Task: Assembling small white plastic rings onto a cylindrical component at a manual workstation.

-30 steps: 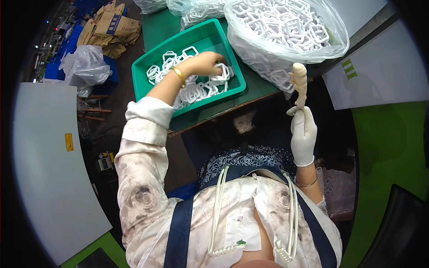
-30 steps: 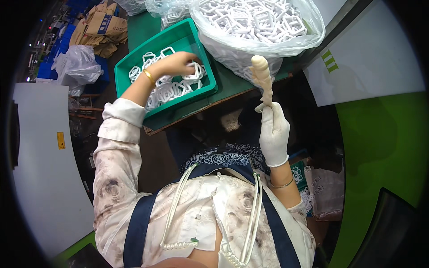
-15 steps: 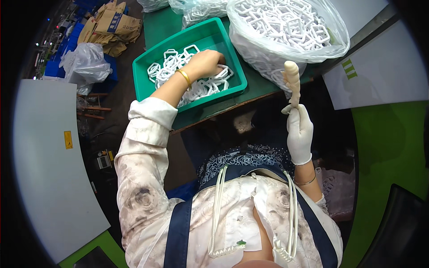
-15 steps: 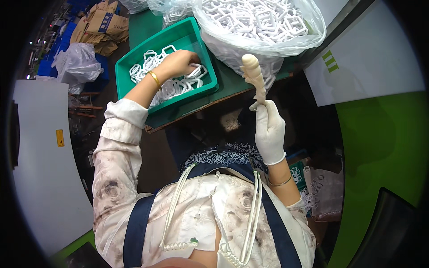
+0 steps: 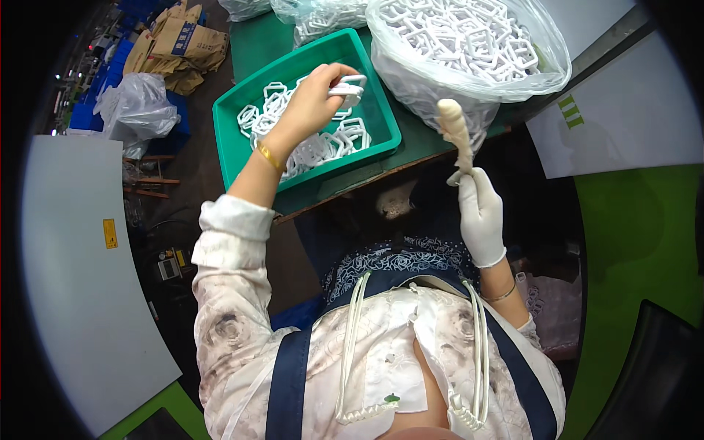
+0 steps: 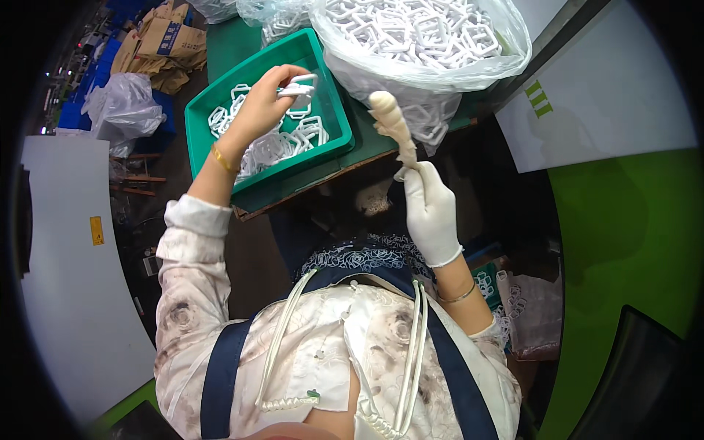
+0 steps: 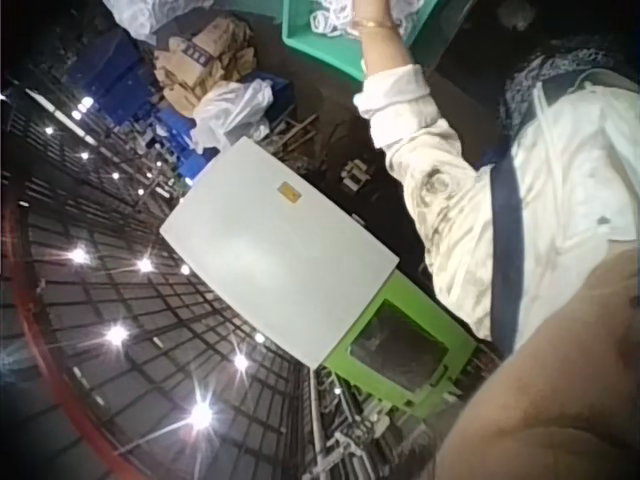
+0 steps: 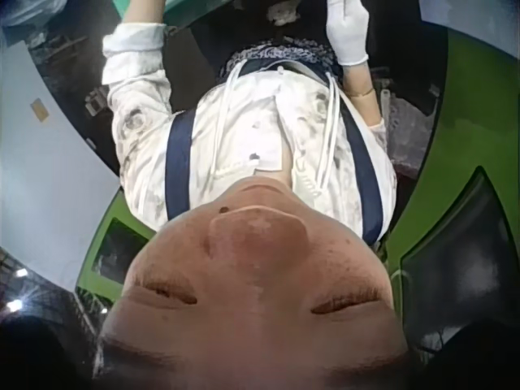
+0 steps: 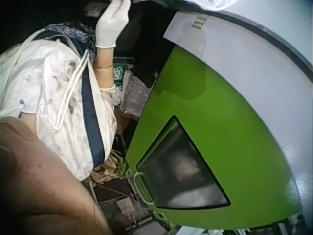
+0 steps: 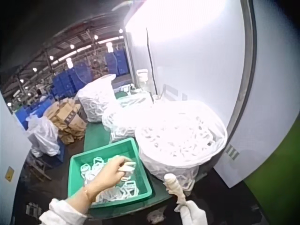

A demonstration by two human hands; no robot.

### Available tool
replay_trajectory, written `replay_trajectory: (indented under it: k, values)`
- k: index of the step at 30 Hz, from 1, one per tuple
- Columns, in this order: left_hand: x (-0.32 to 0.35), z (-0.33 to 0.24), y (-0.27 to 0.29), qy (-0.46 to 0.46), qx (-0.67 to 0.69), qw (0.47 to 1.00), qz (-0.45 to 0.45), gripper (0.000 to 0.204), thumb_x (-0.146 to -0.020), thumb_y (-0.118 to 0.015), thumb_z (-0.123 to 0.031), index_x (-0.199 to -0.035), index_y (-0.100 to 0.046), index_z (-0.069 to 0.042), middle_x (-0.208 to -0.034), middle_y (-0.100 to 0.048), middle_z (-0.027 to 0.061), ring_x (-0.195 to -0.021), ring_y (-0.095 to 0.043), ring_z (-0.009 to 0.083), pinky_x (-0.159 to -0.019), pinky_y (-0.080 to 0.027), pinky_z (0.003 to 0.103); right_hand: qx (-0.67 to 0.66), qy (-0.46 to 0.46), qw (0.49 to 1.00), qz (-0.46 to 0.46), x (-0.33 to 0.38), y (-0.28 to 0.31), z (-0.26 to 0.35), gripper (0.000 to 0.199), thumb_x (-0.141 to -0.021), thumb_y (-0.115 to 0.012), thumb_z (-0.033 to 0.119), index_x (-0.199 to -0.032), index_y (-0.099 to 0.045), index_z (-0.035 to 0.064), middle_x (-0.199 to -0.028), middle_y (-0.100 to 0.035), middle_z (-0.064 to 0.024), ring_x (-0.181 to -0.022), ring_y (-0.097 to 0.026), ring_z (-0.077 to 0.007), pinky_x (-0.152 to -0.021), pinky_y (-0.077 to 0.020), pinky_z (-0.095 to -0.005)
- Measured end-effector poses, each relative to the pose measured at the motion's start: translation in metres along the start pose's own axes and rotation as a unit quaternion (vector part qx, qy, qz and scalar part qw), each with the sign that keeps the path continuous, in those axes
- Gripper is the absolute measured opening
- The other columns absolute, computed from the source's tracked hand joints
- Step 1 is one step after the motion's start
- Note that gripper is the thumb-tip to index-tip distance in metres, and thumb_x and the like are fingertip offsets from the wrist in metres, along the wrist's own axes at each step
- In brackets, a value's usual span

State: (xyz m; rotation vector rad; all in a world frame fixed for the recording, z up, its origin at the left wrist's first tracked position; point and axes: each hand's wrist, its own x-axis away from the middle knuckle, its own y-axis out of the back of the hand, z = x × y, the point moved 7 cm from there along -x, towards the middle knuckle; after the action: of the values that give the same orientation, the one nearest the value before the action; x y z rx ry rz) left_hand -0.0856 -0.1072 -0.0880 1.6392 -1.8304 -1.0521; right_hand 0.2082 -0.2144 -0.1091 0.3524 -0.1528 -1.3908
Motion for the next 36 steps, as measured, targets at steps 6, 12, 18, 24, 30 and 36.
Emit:
replay_trajectory:
  k: [6,12,18,24,30,36]
  values:
    - [0.039,-0.056,-0.023,0.014,0.181,0.972,-0.146,0.033,-0.08,-0.044,0.009,-0.106,-0.062,0.001,-0.106,-0.059,0.0176,-0.1,-0.06,0.0354,-0.092,-0.049,0.04,-0.041,0.026,0.997,0.059,-0.016,-0.04,0.031,0.025,-0.108,-0.048,0.018,-0.107,-0.062,-0.0019,-0.081,-0.06,-0.0087,-0.072,-0.054,-0.0124,-0.069,-0.0452,-0.0285]
    - [0.069,-0.071,-0.058,0.057,0.448,0.862,-0.23,0.025,-0.098,-0.046,0.006,-0.12,-0.056,-0.003,-0.112,-0.061,0.0109,-0.102,-0.061,0.0231,-0.092,-0.05,0.035,-0.046,0.003,0.998,0.04,-0.014,-0.047,0.017,0.025,-0.109,-0.047,0.02,-0.104,-0.062,0.0013,-0.066,-0.046,-0.0013,-0.059,-0.042,-0.0084,-0.056,-0.0363,-0.0286]
    - [0.076,-0.095,-0.109,0.133,0.849,0.509,-0.047,0.02,-0.106,-0.052,-0.01,-0.125,-0.054,-0.005,-0.112,-0.063,0.0066,-0.101,-0.063,0.0148,-0.091,-0.052,0.03,-0.164,-0.034,0.985,0.037,-0.014,-0.045,0.029,0.038,-0.091,-0.068,0.002,-0.125,-0.052,0.0014,-0.088,-0.049,0.0057,-0.071,-0.038,-0.0012,-0.064,-0.0337,-0.0176]
    - [0.084,-0.114,-0.097,0.139,0.675,0.715,-0.117,0.023,-0.1,-0.056,0.0,-0.123,-0.058,-0.004,-0.11,-0.063,0.004,-0.1,-0.062,0.0105,-0.091,-0.05,0.026,-0.183,-0.008,0.982,0.037,-0.02,-0.042,0.029,0.033,-0.092,-0.065,0.002,-0.122,-0.053,0.0025,-0.095,-0.054,0.002,-0.081,-0.048,-0.0028,-0.073,-0.0424,-0.0198]
    - [0.091,-0.117,-0.063,0.014,0.417,0.888,-0.192,0.03,-0.086,-0.063,0.008,-0.114,-0.064,-0.003,-0.103,-0.064,0.0059,-0.096,-0.063,0.0153,-0.086,-0.05,0.029,-0.289,-0.012,0.956,0.056,-0.017,-0.049,0.03,0.033,-0.092,-0.062,0.002,-0.123,-0.053,0.0027,-0.103,-0.06,-0.0025,-0.094,-0.057,-0.0073,-0.083,-0.0492,-0.0242]
    - [0.083,-0.139,-0.038,-0.081,0.104,0.956,-0.263,0.038,-0.075,-0.065,0.008,-0.111,-0.067,-0.005,-0.103,-0.064,0.0123,-0.093,-0.063,0.0301,-0.083,-0.051,0.038,-0.177,-0.024,0.984,0.025,-0.021,-0.041,0.027,0.029,-0.089,-0.067,0.002,-0.116,-0.054,0.0016,-0.098,-0.063,-0.0044,-0.088,-0.062,-0.0081,-0.079,-0.0515,-0.0244]
